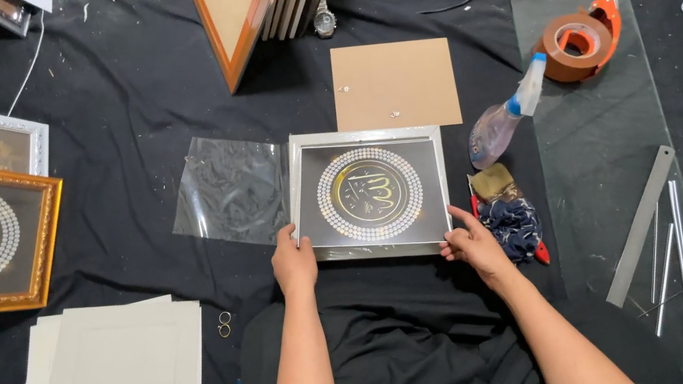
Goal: Cleaning a glass frame, inserting artwork, and trimming material using a ruler and utility knife.
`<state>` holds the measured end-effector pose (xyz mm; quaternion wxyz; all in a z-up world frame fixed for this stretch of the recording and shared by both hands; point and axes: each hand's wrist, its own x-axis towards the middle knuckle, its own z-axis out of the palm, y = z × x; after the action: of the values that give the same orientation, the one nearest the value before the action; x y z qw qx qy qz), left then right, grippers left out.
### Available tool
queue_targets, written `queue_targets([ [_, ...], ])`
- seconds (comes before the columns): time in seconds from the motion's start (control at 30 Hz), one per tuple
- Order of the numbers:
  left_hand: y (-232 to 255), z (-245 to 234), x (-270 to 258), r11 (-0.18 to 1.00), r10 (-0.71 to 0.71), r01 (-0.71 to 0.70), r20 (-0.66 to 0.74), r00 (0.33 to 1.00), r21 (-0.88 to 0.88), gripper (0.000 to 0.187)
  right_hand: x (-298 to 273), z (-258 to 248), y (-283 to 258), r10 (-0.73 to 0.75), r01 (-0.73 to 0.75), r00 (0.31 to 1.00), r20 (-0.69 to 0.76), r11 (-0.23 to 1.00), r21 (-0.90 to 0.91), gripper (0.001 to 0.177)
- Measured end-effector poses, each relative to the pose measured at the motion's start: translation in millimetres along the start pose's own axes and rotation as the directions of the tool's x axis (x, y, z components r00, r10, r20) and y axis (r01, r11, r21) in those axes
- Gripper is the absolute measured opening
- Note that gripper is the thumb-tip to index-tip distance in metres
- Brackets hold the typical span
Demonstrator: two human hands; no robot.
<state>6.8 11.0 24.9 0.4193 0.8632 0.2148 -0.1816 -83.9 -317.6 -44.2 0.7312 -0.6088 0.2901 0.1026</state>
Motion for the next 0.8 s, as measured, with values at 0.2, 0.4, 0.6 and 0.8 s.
queue_targets([
  [0.2,2,2,4,0.999,-0.032,0.032,-0.010,0.999,-0.008,0.042,3,-3,4,0.004,-0.002,1.000,0.029,0.999,-0.046,0.067],
  [0.4,1,3,5,0.996,-0.065,0.065,0.009,0.998,0.055,0.040,2,-3,0,0.013,-0.012,1.000,0.018,0.998,-0.062,0.065],
  [0.6,13,-6,-6,0.992,-0.109,0.106,0.029,0.994,0.073,0.041,4,-5,2,0.003,-0.001,1.000,0.025,0.998,-0.059,0.066],
  [0.8,8,-2,-1,0.986,-0.120,0.116,0.024,0.993,0.124,0.041,3,-4,1,0.001,0.001,0.999,0.035,0.998,-0.059,0.066],
])
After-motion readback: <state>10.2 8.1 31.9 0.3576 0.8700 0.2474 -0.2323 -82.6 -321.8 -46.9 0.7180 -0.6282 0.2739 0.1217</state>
